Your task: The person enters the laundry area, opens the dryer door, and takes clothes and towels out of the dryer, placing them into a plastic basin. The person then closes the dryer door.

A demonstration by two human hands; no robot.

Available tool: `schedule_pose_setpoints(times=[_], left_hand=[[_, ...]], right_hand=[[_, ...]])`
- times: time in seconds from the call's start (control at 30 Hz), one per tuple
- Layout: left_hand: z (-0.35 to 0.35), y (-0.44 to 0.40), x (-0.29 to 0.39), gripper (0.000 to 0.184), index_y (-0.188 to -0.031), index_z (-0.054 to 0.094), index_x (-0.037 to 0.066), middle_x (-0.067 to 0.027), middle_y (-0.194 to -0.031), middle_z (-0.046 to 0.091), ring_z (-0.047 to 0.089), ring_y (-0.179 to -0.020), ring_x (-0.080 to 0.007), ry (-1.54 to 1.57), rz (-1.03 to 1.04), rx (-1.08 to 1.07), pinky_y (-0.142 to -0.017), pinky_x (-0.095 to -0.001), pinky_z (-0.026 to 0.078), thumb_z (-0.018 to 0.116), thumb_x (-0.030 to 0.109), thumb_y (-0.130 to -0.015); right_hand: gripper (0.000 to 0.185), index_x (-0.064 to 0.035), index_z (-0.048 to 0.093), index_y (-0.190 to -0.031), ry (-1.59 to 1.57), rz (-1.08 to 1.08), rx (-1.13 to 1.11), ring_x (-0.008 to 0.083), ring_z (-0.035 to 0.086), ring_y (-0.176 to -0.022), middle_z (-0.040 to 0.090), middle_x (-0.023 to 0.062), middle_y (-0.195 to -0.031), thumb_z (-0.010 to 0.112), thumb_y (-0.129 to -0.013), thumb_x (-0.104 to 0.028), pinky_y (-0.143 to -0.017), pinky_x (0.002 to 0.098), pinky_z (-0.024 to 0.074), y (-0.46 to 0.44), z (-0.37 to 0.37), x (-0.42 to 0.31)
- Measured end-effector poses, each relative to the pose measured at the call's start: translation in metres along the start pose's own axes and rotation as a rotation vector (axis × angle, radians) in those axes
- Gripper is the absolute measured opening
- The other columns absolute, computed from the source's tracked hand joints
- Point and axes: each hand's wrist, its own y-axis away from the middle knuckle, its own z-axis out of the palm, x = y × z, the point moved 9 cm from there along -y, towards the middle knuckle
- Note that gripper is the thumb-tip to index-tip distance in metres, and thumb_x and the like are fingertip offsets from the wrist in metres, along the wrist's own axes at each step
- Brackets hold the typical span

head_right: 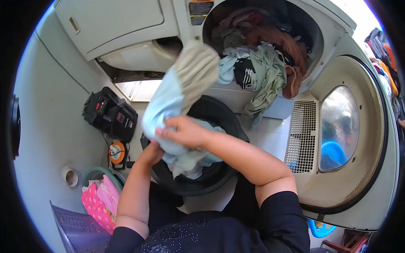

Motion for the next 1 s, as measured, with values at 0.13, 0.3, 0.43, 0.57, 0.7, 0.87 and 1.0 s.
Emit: schedule_pose_setpoints(times=[0.13,0.3,0.43,0.57,0.7,0.87,1.0], left_hand=[[0.011,0.011,0.042,0.050,-0.124,0.040,-0.001,-0.0139,-0.116,0.051,0.051,-0.102,-0.0227,-0.139,0.200,0.401,-0.089,-0.0318,0.041,0.054,0.031,-0.087],[-0.006,0.021,0.052,0.041,-0.114,0.049,-0.004,-0.0151,-0.102,0.057,0.057,-0.088,-0.0194,-0.075,0.108,0.611,-0.076,-0.0291,0.046,0.049,0.029,-0.090],[-0.021,0.022,0.066,0.039,-0.104,0.054,-0.007,-0.0162,-0.093,0.060,0.058,-0.079,-0.0183,-0.529,0.026,0.641,-0.069,-0.0280,0.047,0.048,0.029,-0.090],[-0.025,0.044,0.108,0.042,-0.100,0.056,-0.007,-0.0170,-0.086,0.061,0.059,-0.075,-0.0210,-0.650,-0.003,0.812,-0.068,-0.0287,0.047,0.049,0.033,-0.087],[-0.039,0.039,0.118,0.048,-0.100,0.057,-0.006,-0.0177,-0.087,0.061,0.059,-0.075,-0.0259,-1.053,-0.102,0.794,-0.069,-0.0319,0.047,0.054,0.038,-0.083],[-0.026,0.033,0.077,0.059,-0.101,0.057,-0.005,-0.0181,-0.096,0.061,0.059,-0.082,-0.0315,-1.656,-0.423,0.541,-0.076,-0.0359,0.046,0.060,0.048,-0.074],[-0.001,0.000,0.004,0.070,-0.106,0.055,-0.002,-0.0172,-0.105,0.057,0.057,-0.094,-0.0261,-1.085,-0.246,0.194,-0.084,-0.0348,0.044,0.063,0.058,-0.070]], right_hand=[[0.048,0.0008,0.054,-0.108,-0.133,-0.156,0.263,0.0183,0.054,-0.086,0.057,0.0139,-0.102,0.071,-0.072,-0.026,-0.078,0.0300,0.0441,-0.004,-0.002,0.012],[0.062,0.0014,0.049,-0.113,-0.079,0.189,0.096,0.0184,0.053,-0.087,0.056,0.0129,-0.103,0.077,-0.064,-0.023,-0.080,0.0270,0.0427,-0.008,-0.036,0.081],[0.053,0.0010,0.053,-0.108,-0.467,0.196,0.272,0.0168,0.053,-0.084,0.058,0.0107,-0.099,0.075,-0.066,-0.024,-0.077,0.0259,0.0441,-0.007,-0.050,0.127],[0.054,0.0030,0.052,-0.110,-0.163,0.262,0.354,0.0182,0.055,-0.085,0.058,0.0128,-0.101,0.070,-0.072,-0.032,-0.078,0.0263,0.0438,0.014,-0.096,0.140],[0.040,0.0013,0.052,-0.109,-0.344,0.305,0.610,0.0162,0.055,-0.083,0.059,0.0113,-0.098,0.060,-0.082,-0.027,-0.075,0.0257,0.0452,0.039,-0.127,0.159],[0.030,-0.0003,0.052,-0.109,-0.707,0.211,0.611,0.0152,0.057,-0.083,0.059,0.0107,-0.097,0.050,-0.090,-0.023,-0.073,0.0259,0.0466,0.038,-0.115,0.130],[0.029,-0.0013,0.052,-0.109,-1.020,0.095,0.308,0.0150,0.057,-0.086,0.059,0.0100,-0.098,0.043,-0.093,-0.023,-0.075,0.0266,0.0467,0.022,-0.061,0.047]])
